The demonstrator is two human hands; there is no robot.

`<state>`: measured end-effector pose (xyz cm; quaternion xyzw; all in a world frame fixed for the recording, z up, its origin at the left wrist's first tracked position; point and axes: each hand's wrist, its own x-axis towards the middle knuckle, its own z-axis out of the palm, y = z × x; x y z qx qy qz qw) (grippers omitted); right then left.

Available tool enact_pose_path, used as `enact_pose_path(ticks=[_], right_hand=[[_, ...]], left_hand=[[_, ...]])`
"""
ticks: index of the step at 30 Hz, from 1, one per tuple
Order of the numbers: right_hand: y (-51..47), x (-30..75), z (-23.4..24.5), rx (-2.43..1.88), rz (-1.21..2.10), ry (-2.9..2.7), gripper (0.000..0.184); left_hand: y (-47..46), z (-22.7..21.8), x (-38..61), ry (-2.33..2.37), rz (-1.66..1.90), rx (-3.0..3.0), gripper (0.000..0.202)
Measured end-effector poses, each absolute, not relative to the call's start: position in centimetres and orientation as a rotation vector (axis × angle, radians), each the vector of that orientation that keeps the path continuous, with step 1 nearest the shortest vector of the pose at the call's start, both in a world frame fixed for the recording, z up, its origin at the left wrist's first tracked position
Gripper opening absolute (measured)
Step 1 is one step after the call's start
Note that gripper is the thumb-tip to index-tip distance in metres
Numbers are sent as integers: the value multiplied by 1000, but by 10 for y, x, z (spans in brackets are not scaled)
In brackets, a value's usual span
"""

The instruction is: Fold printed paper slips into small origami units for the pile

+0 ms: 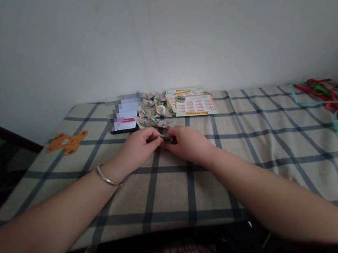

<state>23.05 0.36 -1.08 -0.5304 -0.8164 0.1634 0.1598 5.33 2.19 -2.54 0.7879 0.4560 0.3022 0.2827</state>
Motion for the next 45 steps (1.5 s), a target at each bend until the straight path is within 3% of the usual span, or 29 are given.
enact_pose_path(ticks=[6, 13, 17, 23, 31, 45], right_hand=[[11, 239, -17, -1481, 558, -2244, 19], [13, 240, -24, -1384, 678, -2117, 23], [5, 240, -18, -1278, 538, -2207, 27], [-8, 242, -9, -1150, 366, -2237, 20], [-6, 247, -10, -1123, 327, -2216, 11], [-9, 242, -11, -1001, 339, -2128, 8]], left_hand=[[27, -17, 57, 1174, 740, 2170, 7], [20, -27, 50, 1084, 932, 2302, 10], [17, -23, 49, 1164, 980, 2316, 18], [2, -10, 46, 1092, 905, 2584, 14], [2, -13, 47, 999, 1156, 2394, 3], [-2, -13, 47, 1032, 1061, 2501, 2]])
